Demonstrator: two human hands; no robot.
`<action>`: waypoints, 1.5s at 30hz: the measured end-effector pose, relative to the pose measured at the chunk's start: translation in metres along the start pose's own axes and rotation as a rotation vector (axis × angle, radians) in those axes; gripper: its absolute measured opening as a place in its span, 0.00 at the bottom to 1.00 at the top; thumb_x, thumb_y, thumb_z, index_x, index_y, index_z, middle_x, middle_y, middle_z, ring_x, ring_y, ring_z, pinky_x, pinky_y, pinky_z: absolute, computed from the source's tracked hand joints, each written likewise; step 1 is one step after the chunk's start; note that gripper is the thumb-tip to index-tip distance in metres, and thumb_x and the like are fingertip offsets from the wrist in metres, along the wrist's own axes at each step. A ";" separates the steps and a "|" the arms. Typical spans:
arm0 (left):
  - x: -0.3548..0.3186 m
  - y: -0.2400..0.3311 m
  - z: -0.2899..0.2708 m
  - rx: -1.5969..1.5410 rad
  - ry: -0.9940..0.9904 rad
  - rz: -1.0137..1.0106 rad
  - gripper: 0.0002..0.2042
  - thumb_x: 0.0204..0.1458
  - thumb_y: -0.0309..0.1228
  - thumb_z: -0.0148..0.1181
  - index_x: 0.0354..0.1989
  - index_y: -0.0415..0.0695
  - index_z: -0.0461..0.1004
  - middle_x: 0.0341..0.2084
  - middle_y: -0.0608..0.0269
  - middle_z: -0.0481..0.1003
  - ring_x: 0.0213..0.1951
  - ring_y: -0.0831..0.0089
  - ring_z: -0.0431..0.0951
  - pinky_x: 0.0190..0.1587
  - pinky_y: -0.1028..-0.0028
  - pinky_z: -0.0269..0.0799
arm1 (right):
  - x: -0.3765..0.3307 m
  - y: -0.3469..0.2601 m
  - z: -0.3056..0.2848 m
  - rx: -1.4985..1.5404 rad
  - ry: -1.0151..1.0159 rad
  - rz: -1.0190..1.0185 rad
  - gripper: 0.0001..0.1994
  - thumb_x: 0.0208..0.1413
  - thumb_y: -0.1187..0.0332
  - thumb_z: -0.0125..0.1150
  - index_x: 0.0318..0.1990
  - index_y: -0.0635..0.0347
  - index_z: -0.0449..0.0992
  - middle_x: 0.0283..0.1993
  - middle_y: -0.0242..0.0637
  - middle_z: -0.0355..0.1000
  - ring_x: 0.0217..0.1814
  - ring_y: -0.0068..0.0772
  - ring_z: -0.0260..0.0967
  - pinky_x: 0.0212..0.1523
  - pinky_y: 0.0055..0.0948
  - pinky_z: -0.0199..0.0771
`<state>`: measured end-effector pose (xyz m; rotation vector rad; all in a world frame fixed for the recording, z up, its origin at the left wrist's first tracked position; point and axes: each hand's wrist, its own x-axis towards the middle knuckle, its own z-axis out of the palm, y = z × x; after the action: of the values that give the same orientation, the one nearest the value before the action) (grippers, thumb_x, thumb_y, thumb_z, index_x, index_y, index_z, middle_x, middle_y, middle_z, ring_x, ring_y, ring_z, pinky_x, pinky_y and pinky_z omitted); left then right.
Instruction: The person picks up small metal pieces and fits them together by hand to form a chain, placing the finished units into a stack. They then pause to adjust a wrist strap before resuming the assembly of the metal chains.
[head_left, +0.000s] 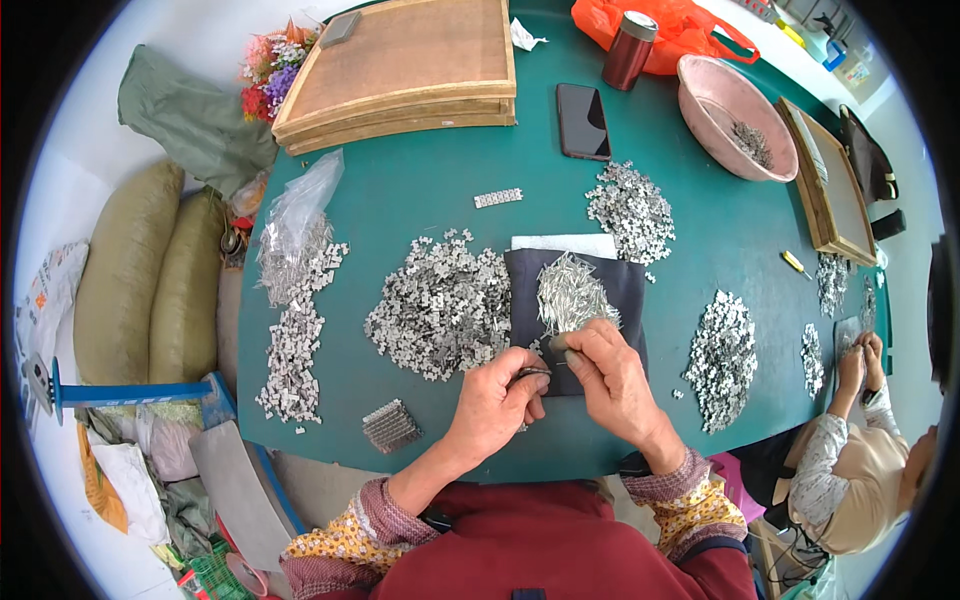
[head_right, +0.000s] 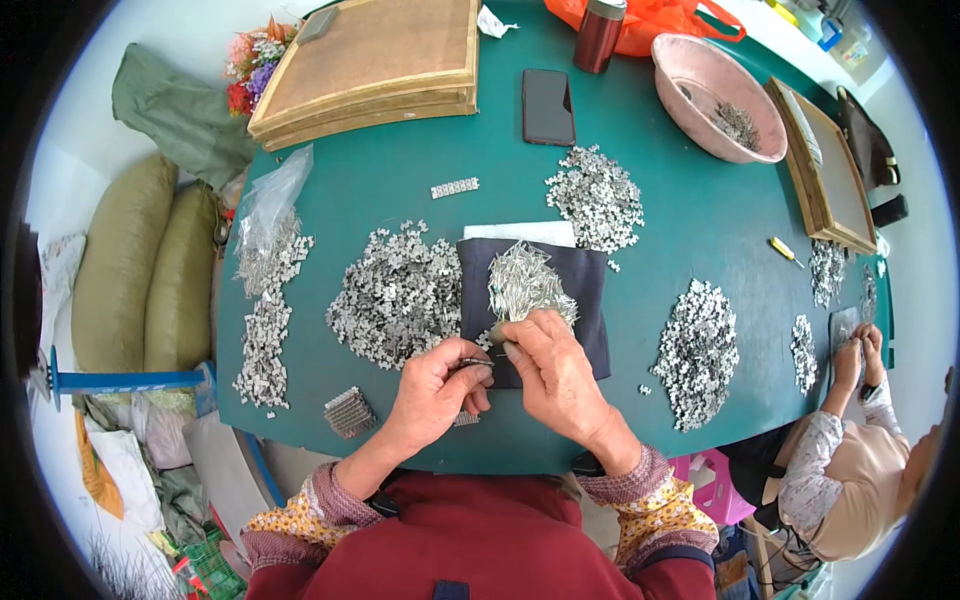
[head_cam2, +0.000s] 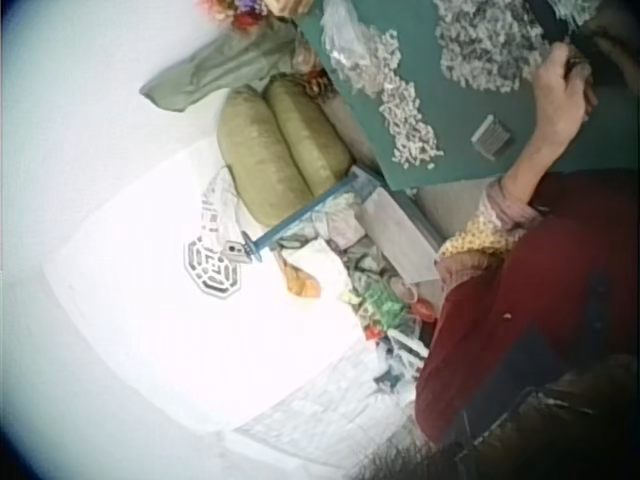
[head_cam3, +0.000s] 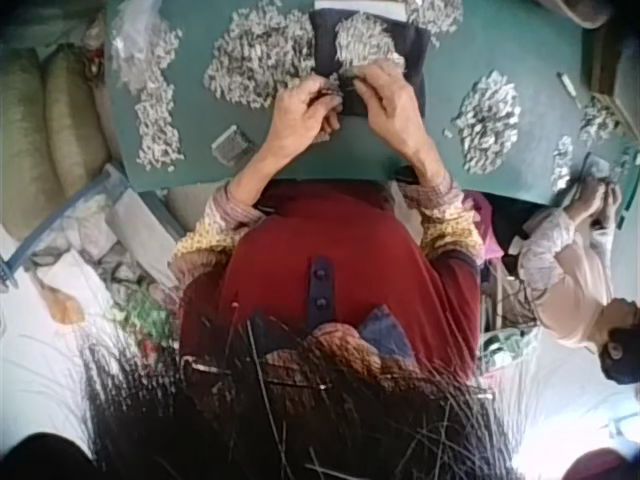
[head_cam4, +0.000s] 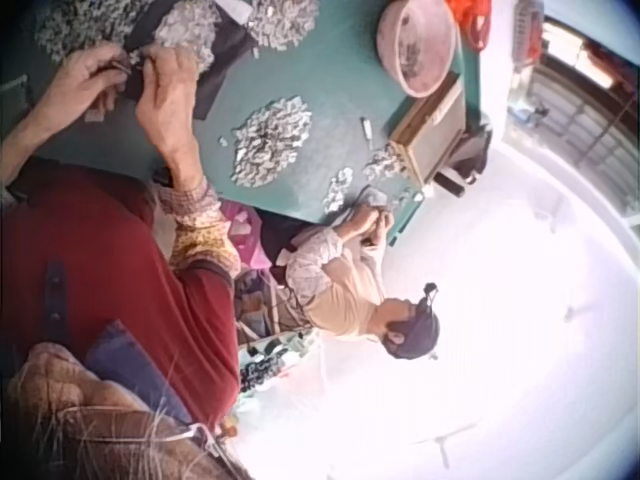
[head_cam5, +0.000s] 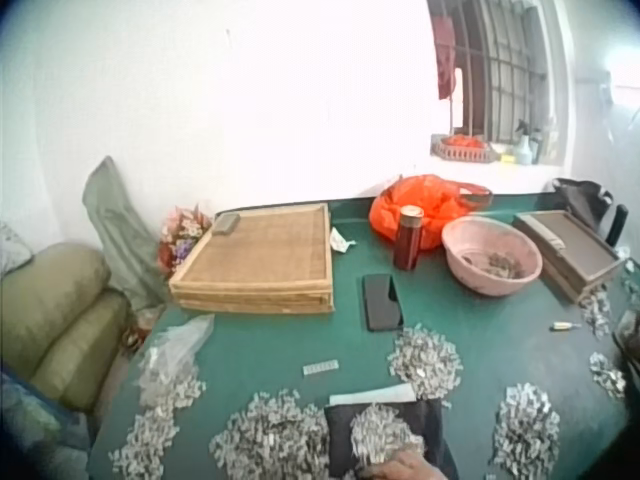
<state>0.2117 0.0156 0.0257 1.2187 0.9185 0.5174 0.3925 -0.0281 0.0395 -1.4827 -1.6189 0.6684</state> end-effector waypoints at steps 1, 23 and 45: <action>0.000 0.000 0.000 0.000 0.000 -0.005 0.03 0.60 0.19 0.55 0.40 0.34 0.73 0.26 0.60 0.78 0.23 0.78 0.79 0.24 0.80 0.75 | 0.000 -0.001 0.000 -0.007 -0.016 -0.017 0.10 0.54 0.82 0.57 0.43 0.64 0.75 0.36 0.44 0.68 0.41 0.48 0.67 0.43 0.39 0.68; -0.001 -0.007 -0.001 0.013 0.014 0.012 0.03 0.61 0.20 0.55 0.40 0.35 0.73 0.26 0.62 0.78 0.23 0.79 0.79 0.25 0.79 0.75 | -0.010 -0.001 0.007 0.044 -0.040 0.056 0.08 0.54 0.83 0.58 0.42 0.65 0.74 0.35 0.45 0.69 0.35 0.46 0.70 0.36 0.36 0.72; -0.006 -0.008 0.003 -0.029 -0.042 0.030 0.03 0.62 0.22 0.54 0.39 0.35 0.73 0.25 0.61 0.78 0.24 0.79 0.79 0.25 0.79 0.75 | -0.025 -0.001 0.024 0.452 0.047 0.387 0.01 0.62 0.79 0.56 0.39 0.68 0.73 0.35 0.34 0.73 0.36 0.19 0.70 0.37 0.24 0.75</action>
<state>0.2103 0.0067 0.0199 1.2145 0.8556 0.5260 0.3709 -0.0489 0.0224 -1.4596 -1.0546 1.1229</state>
